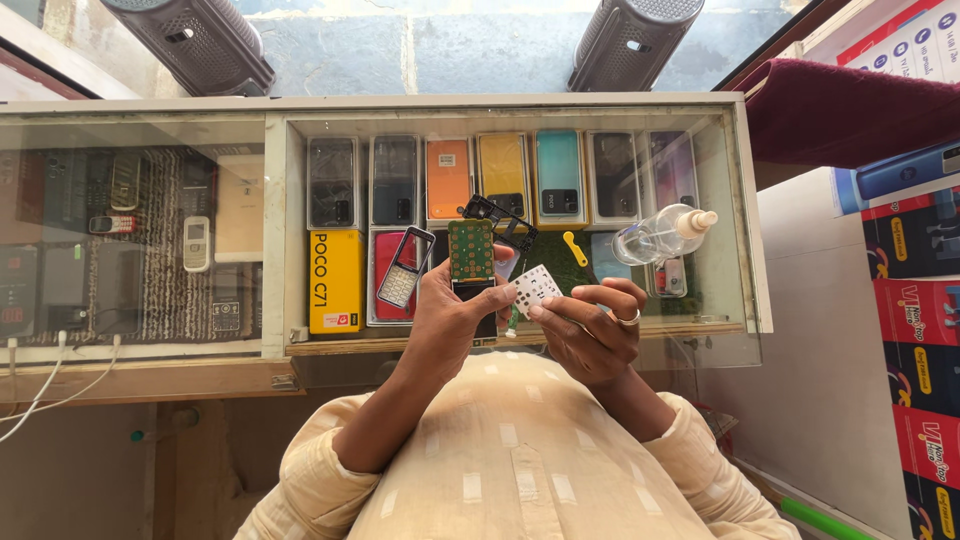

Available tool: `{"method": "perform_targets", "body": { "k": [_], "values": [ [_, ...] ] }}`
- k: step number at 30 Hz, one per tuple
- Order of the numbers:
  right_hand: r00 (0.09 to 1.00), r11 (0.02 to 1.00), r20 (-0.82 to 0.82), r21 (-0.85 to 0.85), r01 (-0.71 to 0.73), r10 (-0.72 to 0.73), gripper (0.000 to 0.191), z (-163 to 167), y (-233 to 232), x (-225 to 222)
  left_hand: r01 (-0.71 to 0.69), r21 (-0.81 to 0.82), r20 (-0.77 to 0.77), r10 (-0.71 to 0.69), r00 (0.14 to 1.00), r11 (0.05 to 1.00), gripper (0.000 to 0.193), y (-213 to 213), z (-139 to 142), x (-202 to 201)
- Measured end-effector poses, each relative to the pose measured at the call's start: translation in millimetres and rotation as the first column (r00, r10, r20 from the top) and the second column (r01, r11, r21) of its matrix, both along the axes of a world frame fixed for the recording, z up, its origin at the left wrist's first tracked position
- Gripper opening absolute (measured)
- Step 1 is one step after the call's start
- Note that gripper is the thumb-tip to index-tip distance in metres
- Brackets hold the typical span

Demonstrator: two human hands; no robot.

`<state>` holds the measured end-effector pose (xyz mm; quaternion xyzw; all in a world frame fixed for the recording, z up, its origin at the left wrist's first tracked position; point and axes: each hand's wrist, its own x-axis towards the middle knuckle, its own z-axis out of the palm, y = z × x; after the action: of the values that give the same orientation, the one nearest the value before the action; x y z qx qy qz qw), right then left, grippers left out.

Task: The person disassembles a feature phone, removes the battery and SIM card, then reassembles the device and powers it on to test functionality. The person handles the phone casing, battery, SIM card, and internal components during the process.

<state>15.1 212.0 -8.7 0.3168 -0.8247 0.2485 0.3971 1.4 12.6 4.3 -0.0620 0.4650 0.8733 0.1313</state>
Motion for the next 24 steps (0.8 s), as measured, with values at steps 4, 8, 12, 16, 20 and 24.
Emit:
{"method": "perform_targets", "body": {
  "k": [4,8,12,16,20,24],
  "values": [
    [0.999,1.0,-0.027,-0.004,0.024,-0.025,0.022,1,2,0,-0.026,-0.061,-0.065,0.022,0.998,0.998,0.038,3,3,2],
    [0.998,0.998,-0.036,-0.043,0.041,-0.043,0.023,6,0,-1,-0.093,-0.089,-0.113,0.083,0.99,0.992,0.038,5,7,0],
    [0.997,0.982,0.035,-0.171,0.077,-0.072,0.017,-1,-3,-2,-0.129,-0.126,-0.143,0.11,0.984,0.984,0.035,2,3,-3],
    [0.889,0.953,0.444,-0.207,0.221,-0.11,0.009,-30,2,-8,-0.143,-0.147,-0.113,0.127,0.985,0.979,0.033,0,-17,-6],
    [0.707,0.933,0.625,0.107,0.342,-0.331,0.012,-66,23,-9,-0.145,-0.316,-0.082,0.125,0.989,0.938,0.027,0,-56,-11],
    [0.584,0.872,0.648,0.329,0.363,-0.488,0.025,-97,37,12,-0.103,-0.414,-0.008,0.11,0.994,0.904,0.024,5,-96,-12]
  ]
}}
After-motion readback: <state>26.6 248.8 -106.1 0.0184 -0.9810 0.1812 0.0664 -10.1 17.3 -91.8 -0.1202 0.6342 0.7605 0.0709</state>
